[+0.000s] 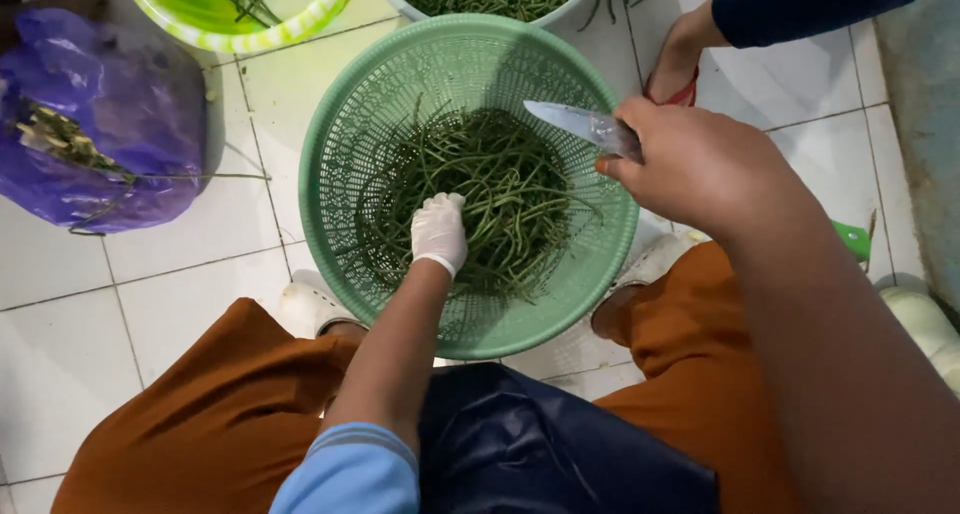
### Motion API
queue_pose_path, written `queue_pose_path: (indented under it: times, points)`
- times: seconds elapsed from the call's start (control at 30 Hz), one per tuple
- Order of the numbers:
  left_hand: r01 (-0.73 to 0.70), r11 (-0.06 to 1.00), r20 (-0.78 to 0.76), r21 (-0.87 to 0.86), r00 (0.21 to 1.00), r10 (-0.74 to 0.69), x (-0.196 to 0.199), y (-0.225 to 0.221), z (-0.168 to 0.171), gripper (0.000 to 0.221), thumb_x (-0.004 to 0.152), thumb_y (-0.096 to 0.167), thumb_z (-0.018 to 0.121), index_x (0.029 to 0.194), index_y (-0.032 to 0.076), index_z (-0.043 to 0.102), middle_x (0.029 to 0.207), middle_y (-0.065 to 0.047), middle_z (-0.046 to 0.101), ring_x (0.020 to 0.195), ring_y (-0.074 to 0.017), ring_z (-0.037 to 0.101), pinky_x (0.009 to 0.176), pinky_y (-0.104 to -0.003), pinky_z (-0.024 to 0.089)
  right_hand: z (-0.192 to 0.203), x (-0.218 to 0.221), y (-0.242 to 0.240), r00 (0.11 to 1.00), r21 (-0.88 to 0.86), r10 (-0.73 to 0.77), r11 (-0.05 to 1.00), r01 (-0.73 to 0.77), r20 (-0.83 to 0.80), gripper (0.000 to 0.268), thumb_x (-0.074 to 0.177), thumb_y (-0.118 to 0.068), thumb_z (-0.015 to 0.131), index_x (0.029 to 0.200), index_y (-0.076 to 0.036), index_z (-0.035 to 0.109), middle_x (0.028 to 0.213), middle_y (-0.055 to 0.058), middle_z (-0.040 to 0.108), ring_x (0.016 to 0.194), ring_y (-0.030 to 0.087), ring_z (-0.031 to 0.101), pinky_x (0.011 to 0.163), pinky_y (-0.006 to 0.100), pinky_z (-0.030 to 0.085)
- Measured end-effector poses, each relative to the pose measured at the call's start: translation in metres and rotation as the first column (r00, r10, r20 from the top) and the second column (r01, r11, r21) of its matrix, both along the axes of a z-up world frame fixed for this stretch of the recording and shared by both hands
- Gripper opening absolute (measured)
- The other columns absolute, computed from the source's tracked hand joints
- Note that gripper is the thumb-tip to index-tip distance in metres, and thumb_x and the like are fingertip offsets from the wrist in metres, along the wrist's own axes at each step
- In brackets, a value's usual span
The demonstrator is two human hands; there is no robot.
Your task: Trimming the ends of long beans using a knife and sorting them into baskets on the floor.
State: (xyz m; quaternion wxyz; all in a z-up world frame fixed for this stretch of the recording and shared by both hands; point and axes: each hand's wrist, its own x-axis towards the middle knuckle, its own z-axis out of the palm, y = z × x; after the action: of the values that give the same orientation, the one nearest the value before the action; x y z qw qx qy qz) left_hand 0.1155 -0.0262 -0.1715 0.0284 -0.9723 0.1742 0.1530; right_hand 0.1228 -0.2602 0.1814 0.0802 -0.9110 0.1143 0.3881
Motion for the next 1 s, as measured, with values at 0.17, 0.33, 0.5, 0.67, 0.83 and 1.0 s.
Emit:
queue_pose_path:
  times: [0.17,0.33,0.5,0.67,0.83,1.0]
  points:
    - [-0.325,0.891,-0.281,-0.317,0.93,0.239,0.003,-0.008,0.041,0.029,0.083,0.023,0.056,0.109,0.011,0.059,0.105,-0.012,0.05,0.099,-0.033,0.054,0.085,-0.045,0.045,-0.008,-0.002,-0.005,0.999,0.002,0.021,1.0,-0.021,0.033,0.041,0.092,-0.04,0.046,0.126,-0.016,0.043,0.101,0.011,0.063,0.087,0.033,0.06,0.062,0.047,0.045]
    - [-0.383,0.9,-0.371,-0.21,0.882,0.289,0.008,-0.008,0.041,0.017,0.085,0.022,0.058,0.1,0.015,0.062,0.108,-0.006,0.048,0.097,-0.0312,0.059,0.079,-0.046,0.051,-0.012,-0.006,-0.004,0.994,0.049,0.009,0.999,-0.014,0.106,0.039,0.092,-0.036,0.047,0.123,-0.013,0.048,0.097,0.014,0.063,0.088,0.035,0.06,0.069,0.049,0.046]
    - [-0.233,0.965,-0.303,-0.118,0.934,0.189,0.012,-0.004,0.034,0.015,0.079,0.031,0.068,0.085,0.019,0.062,0.102,-0.003,0.051,0.104,-0.0272,0.055,0.085,-0.041,0.05,-0.016,-0.007,-0.002,0.976,0.123,0.006,0.992,-0.033,0.218,0.04,0.087,-0.032,0.052,0.12,-0.009,0.055,0.093,0.019,0.065,0.091,0.04,0.062,0.076,0.053,0.047]
    - [-0.313,0.908,-0.343,-0.28,0.916,0.209,0.007,-0.002,0.12,0.011,0.086,0.028,0.059,0.092,0.019,0.055,0.088,-0.008,0.062,0.095,-0.0299,0.06,0.085,-0.044,0.048,-0.02,-0.005,-0.004,0.988,0.122,0.042,0.991,-0.061,0.151,0.029,0.089,-0.029,0.045,0.111,-0.013,0.051,0.095,0.015,0.064,0.092,0.038,0.062,0.078,0.051,0.049]
    - [-0.366,0.836,-0.411,-0.408,0.892,0.19,-0.001,0.006,0.232,0.011,0.09,0.028,0.054,0.099,0.021,0.052,0.098,-0.008,0.063,0.103,-0.0314,0.057,0.088,-0.045,0.045,-0.003,-0.002,0.012,0.985,0.209,0.032,0.976,-0.068,0.172,0.023,0.088,-0.023,0.042,0.107,-0.014,0.05,0.097,0.016,0.063,0.098,0.038,0.06,0.082,0.051,0.048]
    - [-0.373,0.699,-0.377,-0.611,0.913,0.158,-0.013,0.017,0.292,0.008,0.087,0.02,0.058,0.094,0.021,0.055,0.09,-0.011,0.063,0.096,-0.0353,0.06,0.081,-0.048,0.047,-0.007,-0.001,0.024,0.972,0.467,0.045,0.871,-0.151,0.23,0.027,0.087,-0.014,0.045,0.112,-0.008,0.054,0.1,0.022,0.066,0.099,0.042,0.06,0.084,0.051,0.046]
